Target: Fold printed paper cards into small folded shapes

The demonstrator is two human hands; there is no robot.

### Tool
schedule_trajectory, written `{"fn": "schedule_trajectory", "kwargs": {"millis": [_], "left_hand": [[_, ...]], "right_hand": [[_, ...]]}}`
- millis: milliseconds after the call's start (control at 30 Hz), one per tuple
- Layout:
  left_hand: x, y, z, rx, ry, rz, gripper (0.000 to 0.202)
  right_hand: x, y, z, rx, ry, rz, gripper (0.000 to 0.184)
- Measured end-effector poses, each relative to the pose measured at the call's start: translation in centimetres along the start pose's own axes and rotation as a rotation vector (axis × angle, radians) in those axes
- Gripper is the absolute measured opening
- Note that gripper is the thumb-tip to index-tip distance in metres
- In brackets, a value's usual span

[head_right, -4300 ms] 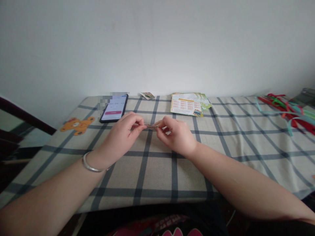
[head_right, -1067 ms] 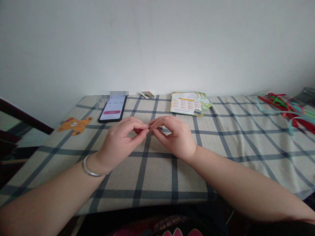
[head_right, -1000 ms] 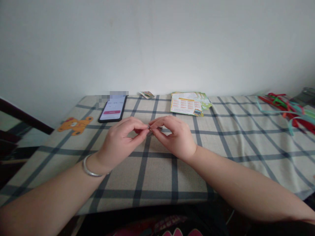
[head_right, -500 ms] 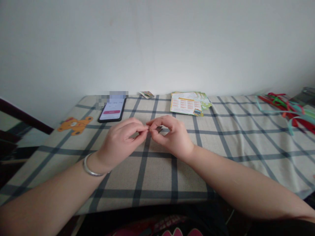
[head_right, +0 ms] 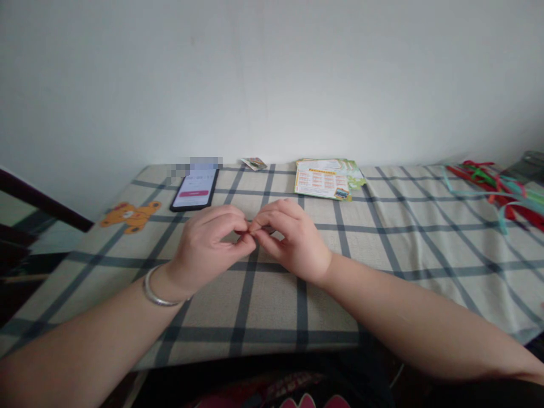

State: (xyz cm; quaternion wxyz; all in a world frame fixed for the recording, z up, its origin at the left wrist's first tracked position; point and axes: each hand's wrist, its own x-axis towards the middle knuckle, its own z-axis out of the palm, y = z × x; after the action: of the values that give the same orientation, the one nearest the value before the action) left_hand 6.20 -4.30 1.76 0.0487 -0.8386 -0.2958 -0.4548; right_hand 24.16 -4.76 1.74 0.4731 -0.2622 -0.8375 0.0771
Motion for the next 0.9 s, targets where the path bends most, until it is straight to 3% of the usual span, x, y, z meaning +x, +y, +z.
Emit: {"fn": "schedule_trajectory", "kwargs": {"millis": [233, 400, 733, 900], "left_hand": [[0.2, 0.1, 0.1, -0.136, 0.014, -0.038, 0.015], [0.2, -0.2, 0.1, -0.137, -0.005, -0.054, 0.014], [0.3, -0.2, -0.4, 0.112, -0.019, 0.047, 0.008], [0.5, 0.1, -0.6, 0.205, -0.09, 0.076, 0.014]], "right_hand": [[-0.3, 0.6, 0.2, 0.118, 0.025, 0.112, 0.009], [-0.2, 1.0, 0.3, 0.169, 0.03, 0.082, 0.007], [-0.3, 0.7, -0.1, 0.058, -0.004, 0.05, 0.008], [-0.3, 0.7, -0.1, 0.037, -0.058, 0.011, 0.007]]}}
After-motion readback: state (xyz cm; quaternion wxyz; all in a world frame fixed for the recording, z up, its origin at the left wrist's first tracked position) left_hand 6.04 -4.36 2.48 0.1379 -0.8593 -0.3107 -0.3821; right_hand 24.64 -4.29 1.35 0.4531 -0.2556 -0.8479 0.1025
